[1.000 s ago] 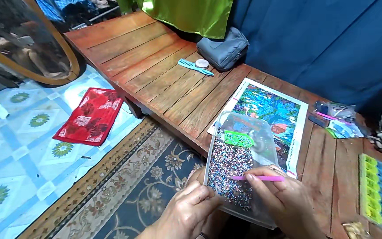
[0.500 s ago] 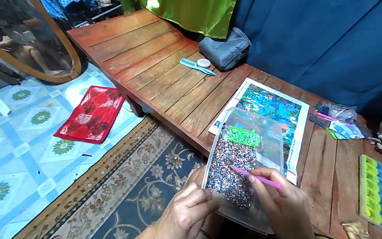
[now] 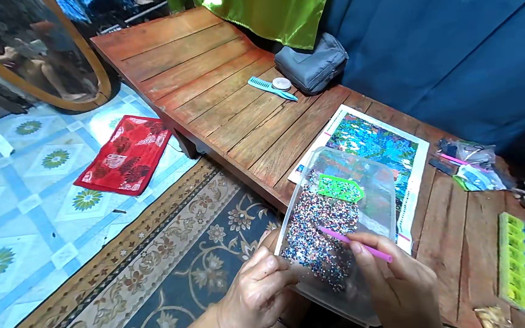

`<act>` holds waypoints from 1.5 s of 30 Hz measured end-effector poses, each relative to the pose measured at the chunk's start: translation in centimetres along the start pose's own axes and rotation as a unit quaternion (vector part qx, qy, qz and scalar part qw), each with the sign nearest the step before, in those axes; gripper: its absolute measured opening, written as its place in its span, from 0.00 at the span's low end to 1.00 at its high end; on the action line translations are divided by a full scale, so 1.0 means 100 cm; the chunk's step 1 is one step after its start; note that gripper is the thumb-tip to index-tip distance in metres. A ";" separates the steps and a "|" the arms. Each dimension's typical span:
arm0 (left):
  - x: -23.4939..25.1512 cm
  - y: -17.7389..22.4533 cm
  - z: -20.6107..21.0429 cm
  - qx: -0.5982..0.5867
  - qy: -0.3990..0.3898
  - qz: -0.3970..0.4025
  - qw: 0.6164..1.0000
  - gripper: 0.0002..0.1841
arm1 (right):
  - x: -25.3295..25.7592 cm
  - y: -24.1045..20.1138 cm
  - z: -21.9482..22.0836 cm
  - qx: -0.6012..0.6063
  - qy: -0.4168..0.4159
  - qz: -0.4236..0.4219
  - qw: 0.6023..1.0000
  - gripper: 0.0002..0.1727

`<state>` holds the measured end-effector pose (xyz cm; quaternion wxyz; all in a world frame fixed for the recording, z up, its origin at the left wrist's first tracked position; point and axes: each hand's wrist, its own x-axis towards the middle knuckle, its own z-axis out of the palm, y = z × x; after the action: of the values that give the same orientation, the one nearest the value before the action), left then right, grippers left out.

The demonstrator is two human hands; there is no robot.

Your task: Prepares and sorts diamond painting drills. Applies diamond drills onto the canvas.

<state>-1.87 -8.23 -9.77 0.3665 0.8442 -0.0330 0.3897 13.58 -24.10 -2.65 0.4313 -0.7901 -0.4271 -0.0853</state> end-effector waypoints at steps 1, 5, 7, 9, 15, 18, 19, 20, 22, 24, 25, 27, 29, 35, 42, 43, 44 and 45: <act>0.000 0.000 0.000 -0.002 -0.001 -0.002 1.000 0.04 | 0.002 0.001 0.000 0.000 0.002 -0.006 1.000 0.18; 0.000 -0.003 -0.005 -0.008 -0.013 -0.012 1.000 0.05 | 0.016 0.003 0.000 -0.015 -0.003 -0.023 1.000 0.17; -0.001 -0.003 -0.006 -0.010 -0.017 -0.013 1.000 0.05 | 0.025 0.005 0.000 -0.028 -0.014 -0.034 0.999 0.16; -0.001 -0.003 -0.006 -0.012 -0.017 -0.011 1.000 0.05 | 0.030 0.006 0.001 -0.053 -0.034 -0.045 0.997 0.16; 0.001 -0.003 -0.006 -0.012 -0.019 -0.010 1.000 0.07 | 0.038 0.005 0.001 -0.064 -0.064 -0.067 0.994 0.16; 0.002 -0.002 -0.006 -0.012 -0.025 -0.012 1.000 0.07 | 0.041 0.003 -0.001 -0.058 -0.073 -0.051 0.994 0.15; 0.003 -0.002 -0.006 -0.012 -0.026 -0.011 1.000 0.06 | 0.042 0.003 0.000 -0.060 -0.075 -0.046 0.994 0.15; 0.003 -0.002 -0.006 -0.012 -0.027 -0.011 1.000 0.06 | 0.043 0.004 0.001 -0.065 -0.078 -0.043 0.994 0.15; 0.003 -0.001 -0.006 -0.011 -0.026 -0.011 1.000 0.06 | 0.046 0.004 0.003 -0.071 -0.087 -0.041 0.993 0.16; 0.003 -0.001 -0.006 -0.011 -0.023 -0.010 1.000 0.06 | 0.047 0.004 0.005 -0.071 -0.098 -0.040 0.992 0.16; 0.004 -0.002 -0.006 -0.009 -0.022 -0.009 1.000 0.06 | 0.048 0.003 0.006 -0.069 -0.106 -0.039 0.991 0.16; 0.004 -0.001 -0.005 -0.008 -0.021 -0.005 1.000 0.06 | 0.049 0.003 0.009 -0.065 -0.120 -0.043 0.990 0.16; 0.005 -0.001 -0.005 -0.006 -0.023 -0.005 1.000 0.06 | 0.048 0.003 0.012 -0.058 -0.122 -0.051 0.989 0.16; 0.005 -0.001 -0.006 -0.009 -0.027 -0.001 1.000 0.06 | 0.043 0.005 0.009 0.005 -0.168 -0.046 0.985 0.14; 0.004 -0.001 -0.005 -0.014 -0.028 -0.008 0.999 0.06 | 0.040 0.011 -0.006 0.029 -0.177 -0.020 0.984 0.14; 0.004 -0.001 -0.005 -0.013 -0.027 -0.008 1.000 0.07 | 0.040 0.010 -0.007 0.012 -0.161 -0.016 0.987 0.13; 0.004 -0.001 -0.005 -0.013 -0.027 -0.008 1.000 0.07 | 0.041 0.009 -0.007 0.000 -0.148 -0.012 0.989 0.13; 0.005 -0.001 -0.005 -0.013 -0.027 -0.008 1.000 0.07 | 0.042 0.009 -0.007 -0.006 -0.138 -0.010 0.990 0.13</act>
<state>-1.84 -7.70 -9.30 0.3796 0.8497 -0.0407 0.3637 16.97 -22.34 -0.67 0.3628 -0.7926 -0.4898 0.0179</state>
